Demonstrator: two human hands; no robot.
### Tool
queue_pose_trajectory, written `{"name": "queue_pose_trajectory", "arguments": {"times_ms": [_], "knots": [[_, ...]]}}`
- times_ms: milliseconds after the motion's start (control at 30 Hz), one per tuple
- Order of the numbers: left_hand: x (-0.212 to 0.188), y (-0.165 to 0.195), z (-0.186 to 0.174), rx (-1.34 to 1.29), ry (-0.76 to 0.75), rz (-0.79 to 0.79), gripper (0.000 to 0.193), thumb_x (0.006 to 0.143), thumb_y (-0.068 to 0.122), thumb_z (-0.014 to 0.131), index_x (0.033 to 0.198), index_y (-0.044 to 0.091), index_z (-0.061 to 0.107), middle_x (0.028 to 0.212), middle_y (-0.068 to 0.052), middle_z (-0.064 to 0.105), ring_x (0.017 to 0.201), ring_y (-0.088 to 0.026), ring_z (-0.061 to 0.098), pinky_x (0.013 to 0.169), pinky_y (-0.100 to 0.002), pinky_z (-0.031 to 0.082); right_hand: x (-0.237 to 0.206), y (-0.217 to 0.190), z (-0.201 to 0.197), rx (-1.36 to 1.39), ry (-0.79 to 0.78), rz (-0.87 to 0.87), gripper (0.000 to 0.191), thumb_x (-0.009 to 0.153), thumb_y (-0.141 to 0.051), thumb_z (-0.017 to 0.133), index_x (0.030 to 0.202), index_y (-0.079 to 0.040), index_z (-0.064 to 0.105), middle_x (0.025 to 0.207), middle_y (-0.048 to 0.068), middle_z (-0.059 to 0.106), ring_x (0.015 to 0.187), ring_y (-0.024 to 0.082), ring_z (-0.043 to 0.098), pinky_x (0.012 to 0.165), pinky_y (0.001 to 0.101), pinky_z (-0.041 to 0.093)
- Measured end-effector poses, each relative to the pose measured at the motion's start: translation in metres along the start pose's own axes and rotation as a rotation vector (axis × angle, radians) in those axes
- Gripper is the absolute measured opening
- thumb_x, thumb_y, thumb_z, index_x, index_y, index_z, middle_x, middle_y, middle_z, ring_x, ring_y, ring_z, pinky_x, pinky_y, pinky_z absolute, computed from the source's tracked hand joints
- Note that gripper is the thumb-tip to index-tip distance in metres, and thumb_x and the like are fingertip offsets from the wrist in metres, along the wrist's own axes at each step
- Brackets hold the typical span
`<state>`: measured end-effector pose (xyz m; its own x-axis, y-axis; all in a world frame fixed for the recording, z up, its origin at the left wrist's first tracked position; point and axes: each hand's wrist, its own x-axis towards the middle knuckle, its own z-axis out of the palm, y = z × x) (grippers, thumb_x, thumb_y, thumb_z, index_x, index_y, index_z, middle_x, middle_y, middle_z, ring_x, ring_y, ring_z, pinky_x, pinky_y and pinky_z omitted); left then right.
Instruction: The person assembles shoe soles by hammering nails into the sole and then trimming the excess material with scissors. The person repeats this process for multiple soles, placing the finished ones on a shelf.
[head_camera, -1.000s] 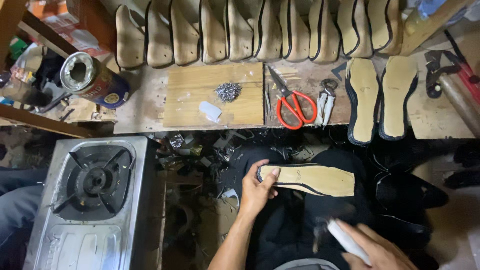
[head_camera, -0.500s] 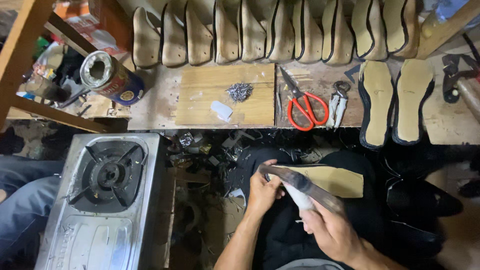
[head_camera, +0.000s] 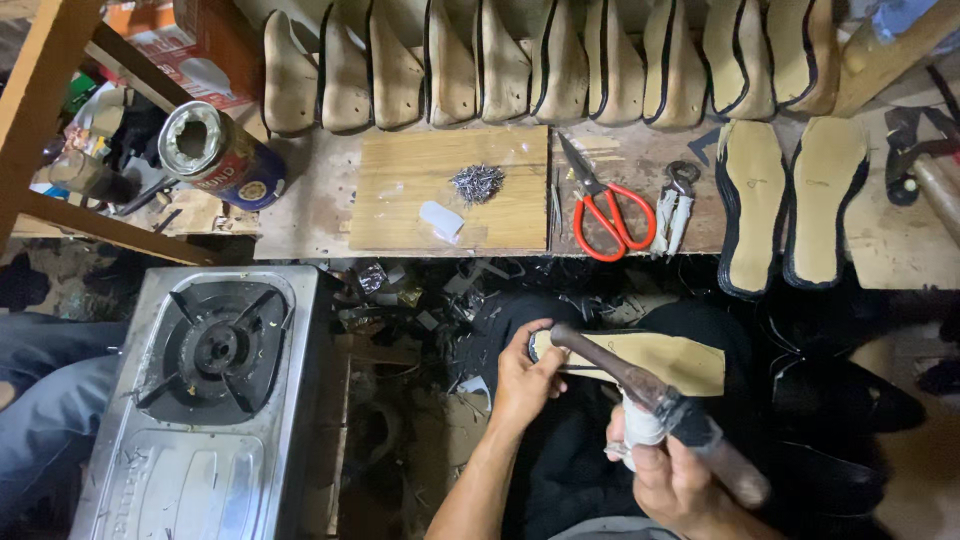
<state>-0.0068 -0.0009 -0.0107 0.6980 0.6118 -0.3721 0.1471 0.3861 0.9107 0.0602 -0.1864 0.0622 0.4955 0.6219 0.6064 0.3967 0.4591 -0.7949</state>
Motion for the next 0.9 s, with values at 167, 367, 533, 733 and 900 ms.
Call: {"name": "queue_pose_trajectory", "arguments": {"times_ms": [167, 367, 533, 733, 900], "knots": [[0.002, -0.005, -0.003, -0.065, -0.068, 0.054, 0.048, 0.091, 0.006, 0.067, 0.137, -0.001, 0.054, 0.076, -0.009, 0.068, 0.051, -0.011, 0.061, 0.043, -0.025, 0.048, -0.003, 0.013, -0.002, -0.480, -0.188, 0.484, 0.026, 0.090, -0.013, 0.068, 0.113, -0.001, 0.069, 0.086, 0.013, 0.075, 0.070, 0.024, 0.074, 0.064, 0.0359, 0.059], [0.004, -0.004, -0.006, -0.063, -0.026, -0.031, 0.046, 0.092, 0.013, 0.072, 0.133, 0.001, 0.055, 0.083, -0.009, 0.070, 0.051, -0.012, 0.062, 0.045, -0.025, 0.049, -0.095, -0.019, -0.077, -0.856, -0.187, 0.255, 0.048, 0.074, -0.025, 0.077, 0.118, -0.006, 0.068, 0.100, 0.013, 0.072, 0.083, 0.024, 0.076, 0.070, 0.0352, 0.061], [-0.014, 0.002, -0.008, -0.152, -0.037, 0.025, 0.045, 0.091, 0.015, 0.072, 0.129, 0.002, 0.053, 0.090, -0.011, 0.069, 0.056, -0.016, 0.066, 0.047, -0.027, 0.051, -0.146, -0.022, -0.136, -1.003, -0.767, 1.407, 0.061, 0.078, -0.018, 0.072, 0.135, -0.004, 0.055, 0.113, 0.014, 0.070, 0.098, 0.024, 0.072, 0.083, 0.0367, 0.057], [-0.060, 0.000, 0.018, -0.255, -0.035, 0.108, 0.036, 0.095, 0.012, 0.066, 0.126, 0.001, 0.052, 0.106, -0.018, 0.070, 0.061, -0.019, 0.067, 0.050, -0.028, 0.054, -0.115, -0.016, -0.089, -0.212, 0.458, 0.812, 0.073, 0.086, -0.012, 0.063, 0.153, -0.001, 0.034, 0.133, 0.013, 0.062, 0.119, 0.023, 0.065, 0.098, 0.0387, 0.054], [-0.091, -0.009, 0.028, -0.413, -0.091, 0.086, 0.037, 0.092, 0.013, 0.065, 0.124, 0.004, 0.049, 0.127, -0.016, 0.061, 0.094, -0.024, 0.070, 0.070, -0.035, 0.061, -0.058, 0.004, -0.054, 0.142, 0.630, 0.620, 0.057, 0.101, -0.012, 0.059, 0.152, 0.008, 0.040, 0.133, 0.018, 0.060, 0.121, 0.022, 0.058, 0.097, 0.0326, 0.047]]}}
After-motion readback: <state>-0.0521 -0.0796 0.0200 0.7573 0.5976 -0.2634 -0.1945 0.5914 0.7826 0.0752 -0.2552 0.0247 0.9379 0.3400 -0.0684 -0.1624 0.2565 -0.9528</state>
